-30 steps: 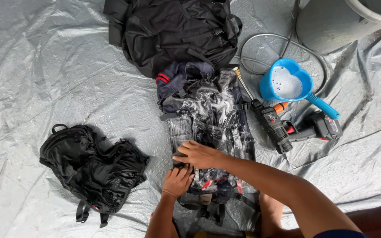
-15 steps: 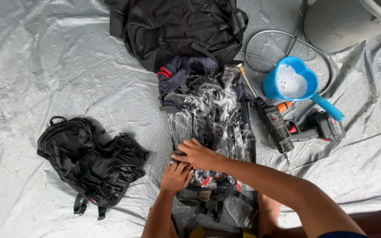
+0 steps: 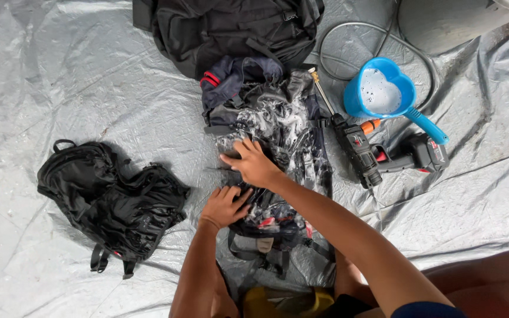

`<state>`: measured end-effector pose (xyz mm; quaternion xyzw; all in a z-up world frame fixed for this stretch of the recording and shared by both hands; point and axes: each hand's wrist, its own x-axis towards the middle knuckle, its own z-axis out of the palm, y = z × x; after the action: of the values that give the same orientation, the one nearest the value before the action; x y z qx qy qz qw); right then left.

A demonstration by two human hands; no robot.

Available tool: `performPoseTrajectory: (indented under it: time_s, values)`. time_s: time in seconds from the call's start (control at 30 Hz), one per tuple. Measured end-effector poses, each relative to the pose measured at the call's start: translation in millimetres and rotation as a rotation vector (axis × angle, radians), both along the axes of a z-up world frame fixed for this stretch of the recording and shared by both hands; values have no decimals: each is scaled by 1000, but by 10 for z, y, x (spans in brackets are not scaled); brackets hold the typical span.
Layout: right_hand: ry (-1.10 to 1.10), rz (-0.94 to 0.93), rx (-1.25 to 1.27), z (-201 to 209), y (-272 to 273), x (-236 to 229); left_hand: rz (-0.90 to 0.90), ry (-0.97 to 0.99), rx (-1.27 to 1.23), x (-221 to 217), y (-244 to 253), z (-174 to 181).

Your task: The person cleans a backpack by hand using a small brush and soapy water while it lies on a plastic sheet on the floor.

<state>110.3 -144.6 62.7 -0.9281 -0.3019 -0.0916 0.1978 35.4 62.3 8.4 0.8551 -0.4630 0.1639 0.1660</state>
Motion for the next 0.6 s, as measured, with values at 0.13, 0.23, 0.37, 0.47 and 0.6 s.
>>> performPoseTrajectory:
  time_s: [0.13,0.23,0.37,0.47,0.6]
  values:
    - [-42,26,-82,-41,-41,-274,24,-33,-15,-78,-18,-121]
    - [-87,93,-181,-5,-31,-224,58,-97,11,-71,-44,-125]
    - [-61,-111,-195,167,20,134,74,-105,10,-71,-96,-21]
    - [-43,-195,-104,175,195,67,88,-81,4,-129,-76,38]
    - [-91,-142,-111,92,258,-350,112,-16,9,-148,-94,27]
